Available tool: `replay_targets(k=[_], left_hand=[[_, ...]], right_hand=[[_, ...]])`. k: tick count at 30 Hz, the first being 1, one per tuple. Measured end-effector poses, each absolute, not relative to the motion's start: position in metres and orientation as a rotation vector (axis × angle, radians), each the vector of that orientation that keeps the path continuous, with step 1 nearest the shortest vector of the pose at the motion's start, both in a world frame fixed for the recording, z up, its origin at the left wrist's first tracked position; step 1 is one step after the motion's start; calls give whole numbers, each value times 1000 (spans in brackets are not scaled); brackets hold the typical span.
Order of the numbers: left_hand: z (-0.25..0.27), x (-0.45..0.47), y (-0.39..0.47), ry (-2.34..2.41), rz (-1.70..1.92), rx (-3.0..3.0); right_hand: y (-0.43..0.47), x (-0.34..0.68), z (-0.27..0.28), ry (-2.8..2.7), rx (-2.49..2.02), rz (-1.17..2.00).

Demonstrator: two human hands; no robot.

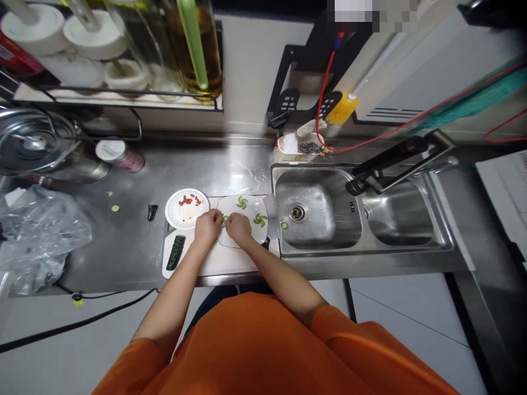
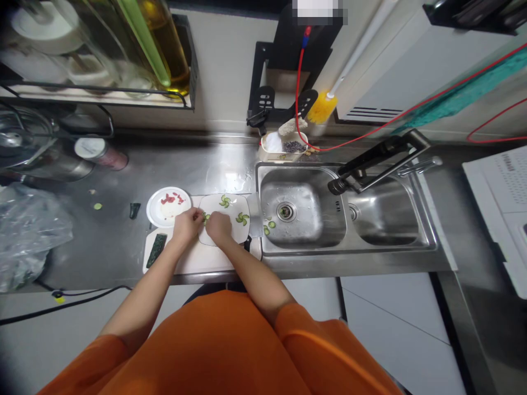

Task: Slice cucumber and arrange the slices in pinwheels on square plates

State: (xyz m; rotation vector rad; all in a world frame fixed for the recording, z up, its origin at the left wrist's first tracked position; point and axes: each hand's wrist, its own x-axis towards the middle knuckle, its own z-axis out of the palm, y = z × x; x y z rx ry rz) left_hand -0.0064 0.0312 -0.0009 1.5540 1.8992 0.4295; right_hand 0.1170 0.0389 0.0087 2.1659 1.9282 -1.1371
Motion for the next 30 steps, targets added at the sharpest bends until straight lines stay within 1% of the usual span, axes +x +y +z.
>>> replay_targets(k=[9,15,30], left_hand=[[-3,-7,31,1920,386,1687],[-5,-7,29,1915,384,1729],[4,-6,31,1914,302,1766]], right_hand=[[33,115,9,1974,2176,-1047],[26,117,7,2194,2111,-943],[29,118,6,2192,2088,-956]])
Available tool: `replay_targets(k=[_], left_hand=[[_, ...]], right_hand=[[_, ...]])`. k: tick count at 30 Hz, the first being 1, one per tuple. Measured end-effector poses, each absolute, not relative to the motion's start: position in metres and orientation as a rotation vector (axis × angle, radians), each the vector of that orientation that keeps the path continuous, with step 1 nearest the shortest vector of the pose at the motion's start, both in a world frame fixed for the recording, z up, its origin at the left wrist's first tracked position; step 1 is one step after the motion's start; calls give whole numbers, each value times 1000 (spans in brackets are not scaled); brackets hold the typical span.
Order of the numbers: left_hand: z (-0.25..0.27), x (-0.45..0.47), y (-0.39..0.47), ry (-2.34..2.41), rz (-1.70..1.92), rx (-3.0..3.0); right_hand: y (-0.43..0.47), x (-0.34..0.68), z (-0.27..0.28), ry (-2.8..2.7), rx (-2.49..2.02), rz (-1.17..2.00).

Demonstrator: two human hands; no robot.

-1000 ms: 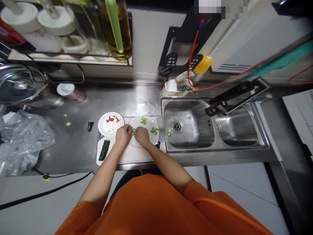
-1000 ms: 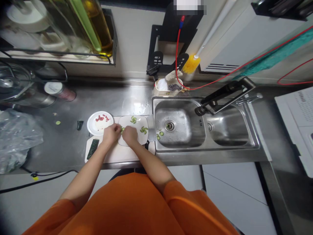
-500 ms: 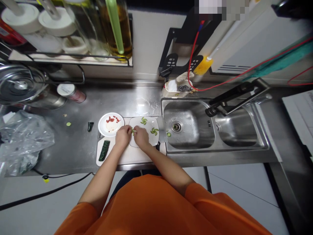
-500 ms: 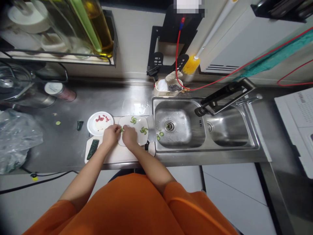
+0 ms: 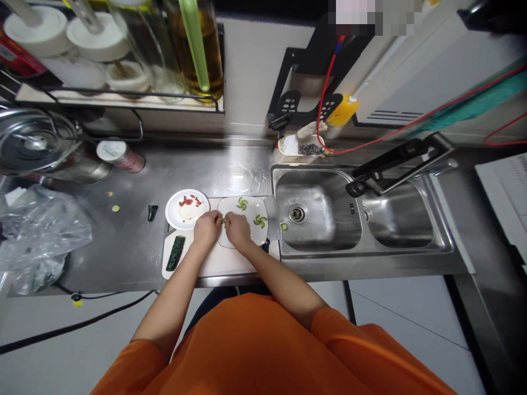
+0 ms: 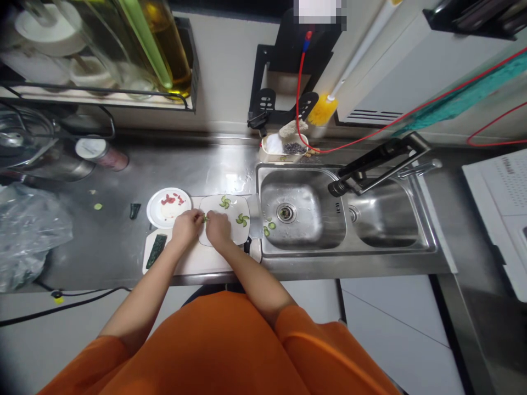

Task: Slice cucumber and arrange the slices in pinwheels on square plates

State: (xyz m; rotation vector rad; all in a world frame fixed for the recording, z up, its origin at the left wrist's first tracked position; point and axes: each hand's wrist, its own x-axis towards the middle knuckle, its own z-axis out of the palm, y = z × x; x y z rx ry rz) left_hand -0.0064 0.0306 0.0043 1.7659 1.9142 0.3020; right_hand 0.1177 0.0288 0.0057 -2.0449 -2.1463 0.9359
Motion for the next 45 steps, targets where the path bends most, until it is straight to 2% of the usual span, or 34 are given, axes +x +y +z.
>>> replay_targets(k=[22,32,38,45], left_hand=[[1,-9,29,1909,362,1753],[10,-9,10,1985,525,1667],[12,-36,-3,2229,523,1534],[8,-77,34,2620,501,1215]], right_hand=[[29,122,7,-2084,-2002,971],[22,132,23,-2101,-1960,1015],[3,152,35,-2191,-1921,1042],[-15,166,36,-2202,-1935,1018]])
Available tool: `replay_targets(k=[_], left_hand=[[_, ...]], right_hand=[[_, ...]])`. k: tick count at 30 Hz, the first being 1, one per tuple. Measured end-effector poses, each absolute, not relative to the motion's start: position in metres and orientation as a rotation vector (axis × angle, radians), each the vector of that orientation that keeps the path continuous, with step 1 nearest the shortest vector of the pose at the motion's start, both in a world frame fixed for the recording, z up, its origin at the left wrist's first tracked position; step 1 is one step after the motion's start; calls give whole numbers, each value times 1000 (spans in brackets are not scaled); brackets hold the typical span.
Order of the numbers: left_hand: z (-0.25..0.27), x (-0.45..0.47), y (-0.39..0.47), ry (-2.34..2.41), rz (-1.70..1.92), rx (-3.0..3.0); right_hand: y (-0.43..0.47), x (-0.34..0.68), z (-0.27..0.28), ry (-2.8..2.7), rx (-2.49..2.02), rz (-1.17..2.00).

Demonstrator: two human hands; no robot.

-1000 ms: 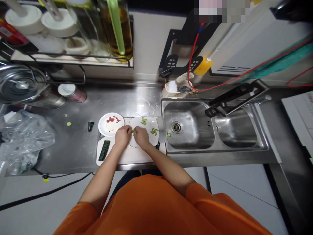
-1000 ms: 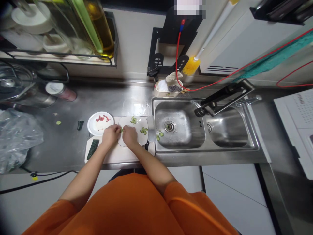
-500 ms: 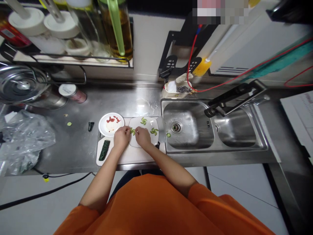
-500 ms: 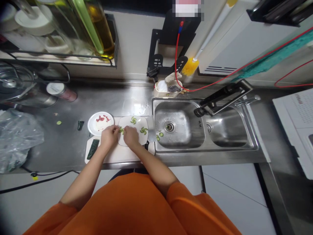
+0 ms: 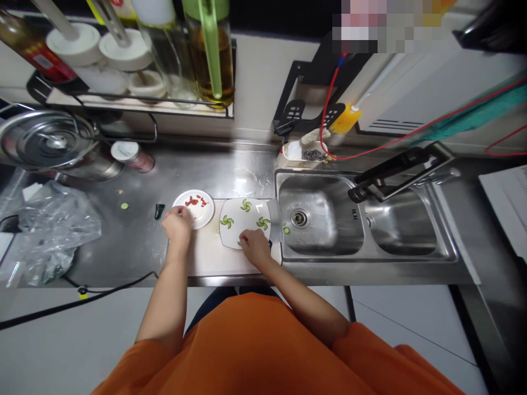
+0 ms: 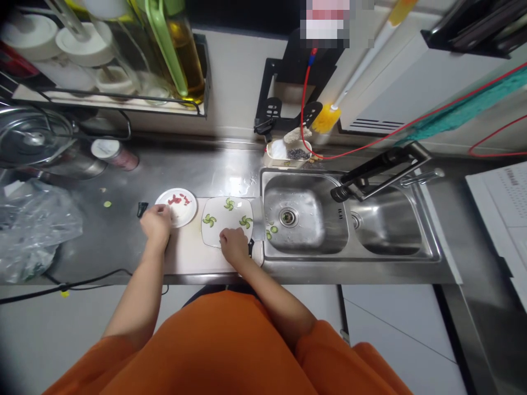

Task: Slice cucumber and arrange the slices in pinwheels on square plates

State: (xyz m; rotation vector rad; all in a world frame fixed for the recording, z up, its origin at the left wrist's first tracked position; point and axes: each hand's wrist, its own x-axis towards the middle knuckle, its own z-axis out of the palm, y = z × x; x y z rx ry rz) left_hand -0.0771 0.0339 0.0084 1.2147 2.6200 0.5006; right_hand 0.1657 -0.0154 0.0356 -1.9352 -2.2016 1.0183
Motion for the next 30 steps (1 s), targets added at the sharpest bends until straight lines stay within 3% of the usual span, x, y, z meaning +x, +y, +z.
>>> replay_targets(k=[14,21,30], left_hand=[[1,-81,49,2596,359,1247],[9,-81,42,2557,454,1258],[14,-32,11,1827,597,1578]], right_hand=[[-19,169,38,-2212,-1945,1005],[-14,171,36,-2201,-1956,1024],[9,165,24,-2122,-1913,994]])
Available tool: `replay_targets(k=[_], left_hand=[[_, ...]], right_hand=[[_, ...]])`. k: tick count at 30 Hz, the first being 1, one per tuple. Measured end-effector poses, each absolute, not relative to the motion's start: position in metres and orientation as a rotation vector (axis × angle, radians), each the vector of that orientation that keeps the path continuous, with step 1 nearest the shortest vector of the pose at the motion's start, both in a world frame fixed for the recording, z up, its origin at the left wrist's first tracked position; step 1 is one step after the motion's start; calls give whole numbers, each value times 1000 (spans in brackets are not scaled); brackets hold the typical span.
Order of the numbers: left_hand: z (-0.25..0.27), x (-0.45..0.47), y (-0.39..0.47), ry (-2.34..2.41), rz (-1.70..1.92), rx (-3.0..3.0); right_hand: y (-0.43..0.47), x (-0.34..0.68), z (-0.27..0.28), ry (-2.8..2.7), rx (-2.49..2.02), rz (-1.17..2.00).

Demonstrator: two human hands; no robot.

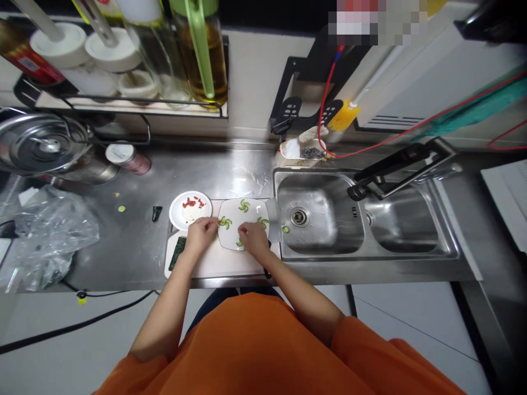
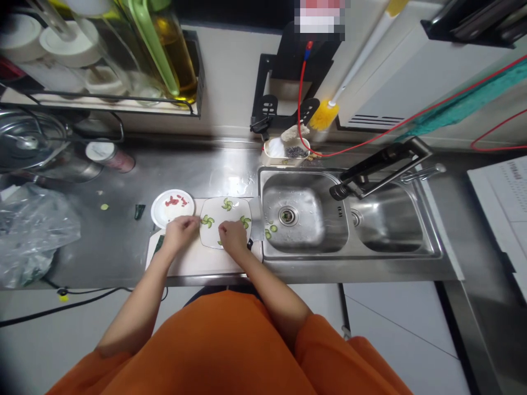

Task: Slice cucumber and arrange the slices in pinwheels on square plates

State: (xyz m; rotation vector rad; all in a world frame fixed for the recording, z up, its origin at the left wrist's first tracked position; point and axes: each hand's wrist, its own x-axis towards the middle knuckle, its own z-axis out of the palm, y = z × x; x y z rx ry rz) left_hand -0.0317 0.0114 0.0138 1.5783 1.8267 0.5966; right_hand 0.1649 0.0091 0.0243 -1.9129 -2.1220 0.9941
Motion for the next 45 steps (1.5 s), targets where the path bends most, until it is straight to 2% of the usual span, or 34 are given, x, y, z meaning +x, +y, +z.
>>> replay_targets(k=[5,15,45], left_hand=[[13,-23,17,1640,491,1827],[11,-24,23,1587,337,1996],[-6,-27,24,1596,502,1900]], right_hand=[[23,151,20,-2150,-1852,985],[27,137,15,-2225,-1921,969],[25,125,6,-2095,-2049,890]])
